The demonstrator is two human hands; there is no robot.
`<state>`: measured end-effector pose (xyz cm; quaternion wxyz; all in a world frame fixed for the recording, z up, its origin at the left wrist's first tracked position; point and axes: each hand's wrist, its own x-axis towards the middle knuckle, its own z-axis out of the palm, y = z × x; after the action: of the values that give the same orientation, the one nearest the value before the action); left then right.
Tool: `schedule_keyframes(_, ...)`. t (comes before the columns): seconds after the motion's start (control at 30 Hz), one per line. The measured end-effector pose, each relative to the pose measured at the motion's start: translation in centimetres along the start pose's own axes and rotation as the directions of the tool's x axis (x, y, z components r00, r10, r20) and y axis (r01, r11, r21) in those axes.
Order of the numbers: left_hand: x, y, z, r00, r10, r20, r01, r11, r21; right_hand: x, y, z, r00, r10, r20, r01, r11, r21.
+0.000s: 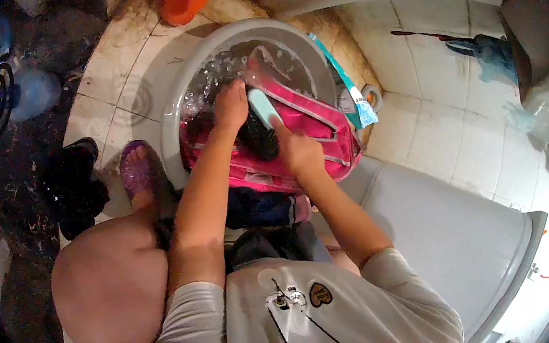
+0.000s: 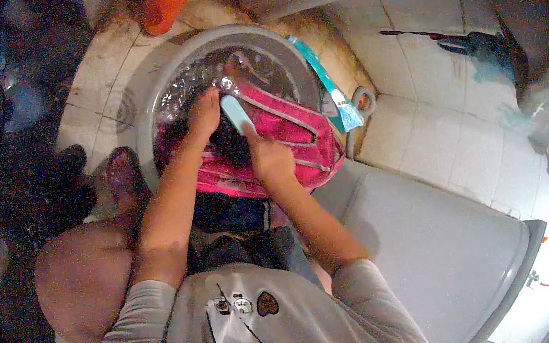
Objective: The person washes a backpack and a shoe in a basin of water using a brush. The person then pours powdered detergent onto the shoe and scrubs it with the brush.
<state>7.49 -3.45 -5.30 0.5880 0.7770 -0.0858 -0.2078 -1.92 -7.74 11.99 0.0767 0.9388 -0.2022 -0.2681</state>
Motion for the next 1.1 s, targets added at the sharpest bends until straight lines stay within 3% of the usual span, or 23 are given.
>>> schedule_keyframes(0.03, 0.1, -0.1, -0.3, 0.999, -0.007, 0.033, 0.006, 1.0, 0.01, 1.1, -0.4, 0.3, 1.0, 0.003, -0.004, -0.003, 1.0, 0.001)
schedule_keyframes(0.1, -0.1, -0.4, -0.6, 0.998, 0.021, -0.058, -0.02, 1.0, 0.018, 5.1, -2.2, 0.9, 0.998, -0.013, -0.061, 0.01, 0.999, -0.044)
schedule_keyframes(0.17, -0.2, 0.2, -1.9, 0.999, -0.033, 0.021, 0.031, 0.998, 0.048, 5.2, -2.5, 0.5, 0.998, -0.034, -0.051, 0.032, 0.999, -0.042)
schedule_keyframes(0.2, -0.3, 0.0, -1.2, 0.999, -0.048, -0.001, 0.048, 0.991, 0.123, 4.3, -1.7, 0.4, 0.998, -0.052, -0.029, 0.051, 0.998, -0.029)
schedule_keyframes(0.3, -0.2, 0.0, -0.8, 0.998, -0.055, 0.022, 0.054, 0.998, 0.044, 0.1, 1.0, 0.1, 0.994, -0.032, 0.104, 0.036, 0.999, -0.038)
schedule_keyframes(0.37, 0.2, -0.2, 0.1, 0.999, -0.033, 0.014, 0.032, 0.999, 0.031, -1.4, 2.3, 0.7, 0.98, 0.085, 0.179, -0.079, 0.996, -0.04)
schedule_keyframes(0.4, 0.3, -0.4, 0.5, 0.999, -0.031, -0.007, 0.031, 0.998, 0.045, -1.6, 2.3, 1.0, 0.997, 0.019, 0.072, -0.015, 0.998, -0.063)
schedule_keyframes(0.6, 0.1, 0.5, -1.4, 0.997, -0.071, 0.036, 0.065, 0.988, 0.14, 5.3, -2.1, 0.4, 0.999, 0.006, 0.05, -0.003, 0.999, -0.051)
schedule_keyframes(0.67, -0.3, 0.7, -1.6, 0.989, -0.113, 0.091, 0.095, 0.979, 0.179, 2.1, 0.0, 0.8, 0.999, -0.03, 0.036, 0.03, 0.999, -0.014)
schedule_keyframes(0.7, 0.0, -1.2, 0.0, 1.0, 0.016, -0.024, -0.013, 0.995, 0.096, 0.6, 1.0, 0.9, 0.998, -0.067, 0.017, 0.067, 0.998, 0.003)
schedule_keyframes(0.87, -0.1, -0.1, -0.1, 0.995, -0.081, 0.053, 0.075, 0.99, 0.116, -1.5, 2.3, 0.8, 0.998, 0.004, 0.055, -0.004, 1.0, 0.008)
schedule_keyframes(0.9, -0.1, 0.4, -0.5, 0.995, -0.082, 0.057, 0.075, 0.991, 0.113, -0.8, 1.8, 0.7, 0.999, 0.029, 0.038, -0.029, 1.0, -0.003)
schedule_keyframes(0.93, -0.1, 0.9, -1.0, 0.991, -0.11, 0.074, 0.103, 0.991, 0.09, 1.2, 1.1, 0.4, 0.989, 0.08, 0.123, -0.075, 0.996, -0.05)
schedule_keyframes(0.97, 0.0, 1.0, -1.6, 0.987, -0.135, 0.089, 0.128, 0.989, 0.072, 2.5, 0.8, 0.5, 1.0, 0.025, -0.001, -0.025, 1.0, 0.012)
schedule_keyframes(1.0, 0.1, -1.1, -0.2, 0.997, -0.068, -0.032, 0.069, 0.997, 0.026, 4.2, 0.5, 0.5, 0.99, -0.031, -0.136, 0.04, 0.997, 0.069)
schedule_keyframes(1.03, 0.0, -1.2, -0.3, 0.997, -0.066, -0.041, 0.068, 0.997, 0.034, 6.5, 0.7, 0.6, 0.997, -0.004, -0.08, 0.011, 0.996, 0.086)
schedule_keyframes(1.1, -0.5, -1.3, -0.5, 0.999, -0.02, -0.031, 0.015, 0.987, -0.162, 10.2, 1.4, 1.6, 1.0, 0.013, -0.019, -0.011, 0.994, 0.107)
